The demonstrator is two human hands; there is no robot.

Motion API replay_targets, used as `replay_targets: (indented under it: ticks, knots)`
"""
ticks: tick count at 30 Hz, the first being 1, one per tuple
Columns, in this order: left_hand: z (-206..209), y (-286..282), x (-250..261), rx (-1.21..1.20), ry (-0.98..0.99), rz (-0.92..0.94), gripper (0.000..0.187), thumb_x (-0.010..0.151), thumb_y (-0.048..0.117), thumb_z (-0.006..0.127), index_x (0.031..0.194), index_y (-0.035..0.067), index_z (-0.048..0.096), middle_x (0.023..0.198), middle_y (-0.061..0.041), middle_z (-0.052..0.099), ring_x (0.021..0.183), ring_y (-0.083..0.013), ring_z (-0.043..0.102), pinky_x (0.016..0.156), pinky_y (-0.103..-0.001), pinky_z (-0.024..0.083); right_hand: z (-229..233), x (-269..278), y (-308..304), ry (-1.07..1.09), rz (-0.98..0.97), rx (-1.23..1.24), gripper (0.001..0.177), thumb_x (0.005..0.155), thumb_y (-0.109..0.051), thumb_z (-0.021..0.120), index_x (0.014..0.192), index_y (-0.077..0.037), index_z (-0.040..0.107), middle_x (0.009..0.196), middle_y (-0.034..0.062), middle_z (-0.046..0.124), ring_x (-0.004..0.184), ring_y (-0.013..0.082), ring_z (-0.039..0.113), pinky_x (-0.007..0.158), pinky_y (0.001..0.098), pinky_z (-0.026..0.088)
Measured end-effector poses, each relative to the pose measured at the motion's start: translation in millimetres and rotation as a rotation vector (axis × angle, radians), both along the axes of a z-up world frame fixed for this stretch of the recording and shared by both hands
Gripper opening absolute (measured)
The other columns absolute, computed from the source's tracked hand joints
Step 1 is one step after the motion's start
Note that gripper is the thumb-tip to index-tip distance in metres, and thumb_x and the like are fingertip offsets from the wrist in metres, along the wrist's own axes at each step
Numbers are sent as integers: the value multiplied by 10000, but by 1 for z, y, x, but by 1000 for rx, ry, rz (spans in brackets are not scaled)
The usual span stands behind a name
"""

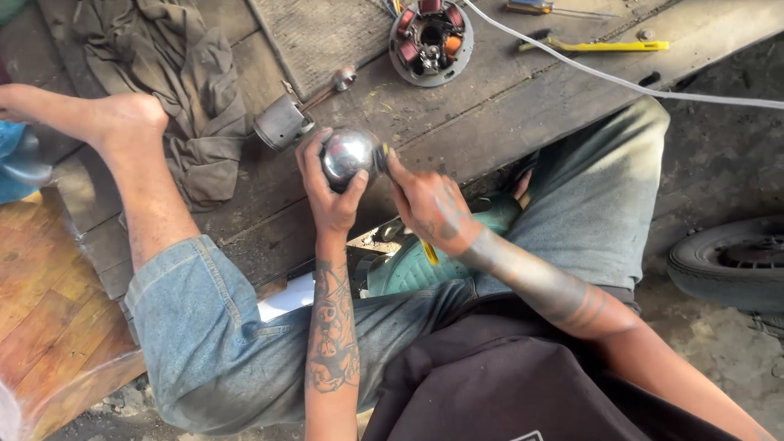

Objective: The person sits on a low stool and scrubs a round, silver metal part with a yellow-handled wire brush. They hold the part in their left hand and scrub it in circular motions, rotating it to clean different areas. Nearby on the wooden platform are other disassembled motor components, including a rotor and a stator.

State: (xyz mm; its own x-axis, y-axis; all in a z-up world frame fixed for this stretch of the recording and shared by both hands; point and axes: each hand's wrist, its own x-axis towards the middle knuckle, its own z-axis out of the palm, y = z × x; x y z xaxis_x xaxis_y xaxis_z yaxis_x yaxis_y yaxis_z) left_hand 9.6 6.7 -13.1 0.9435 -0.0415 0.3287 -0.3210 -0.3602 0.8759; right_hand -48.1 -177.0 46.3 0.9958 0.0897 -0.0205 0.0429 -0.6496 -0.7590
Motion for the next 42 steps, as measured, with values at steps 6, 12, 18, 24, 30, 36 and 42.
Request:
replay_targets:
  ticks: [6, 12, 18, 24, 30, 36, 42]
  knots:
    - [0, -1, -1, 14, -9, -11, 716, 777, 419, 797, 1372, 93, 565, 1336, -105, 467, 1295, -269, 518, 1104, -464, 398, -6, 11, 0, 33, 3, -19, 479, 954, -174, 532, 1423, -76, 524, 871, 220, 756, 761, 480, 732, 692, 652, 573]
    - [2, -1, 3, 23, -14, -15, 714, 775, 392, 798, 1370, 80, 556, 1328, -103, 464, 1283, -269, 518, 1099, -463, 399, 2, 11, -2, 44, 31, -54, 449, 961, -172, 528, 1394, -58, 546, 869, 207, 759, 743, 483, 732, 665, 644, 574]
    - [3, -1, 0, -5, -15, -39, 696, 788, 363, 796, 1366, 70, 542, 1329, -101, 447, 1294, -272, 494, 1113, -464, 380, 8, 4, -1, 100, 20, 2, 485, 981, -156, 504, 1457, -65, 529, 829, 192, 767, 719, 454, 747, 666, 615, 591]
    - [9, -1, 1, -11, -16, -59, 688, 781, 347, 802, 1353, 67, 541, 1339, -98, 455, 1302, -261, 492, 1099, -463, 390, -10, 24, -1, 27, -33, 20, 402, 1008, -156, 512, 1391, -45, 565, 786, 211, 743, 719, 475, 726, 603, 603, 579]
    - [8, 0, 0, 4, 2, -60, 697, 782, 350, 781, 1372, 76, 532, 1327, -98, 444, 1271, -255, 504, 1100, -458, 401, -13, -3, -2, 79, 15, -17, 456, 991, -215, 531, 1435, -114, 546, 838, 210, 749, 757, 476, 725, 655, 616, 582]
    - [8, -2, 0, -56, -40, -45, 692, 768, 364, 797, 1353, 76, 566, 1321, -120, 493, 1263, -289, 550, 1093, -461, 427, -9, 25, -6, 66, 14, -56, 455, 1000, -192, 526, 1434, -58, 542, 884, 265, 747, 833, 496, 720, 718, 642, 570]
    - [8, 0, -2, -66, 17, -32, 670, 779, 332, 816, 1359, 88, 587, 1325, -117, 519, 1293, -295, 551, 1114, -452, 415, 4, 8, -10, 93, 55, -122, 431, 981, -186, 538, 1387, -73, 626, 857, 259, 751, 806, 491, 721, 717, 640, 565]
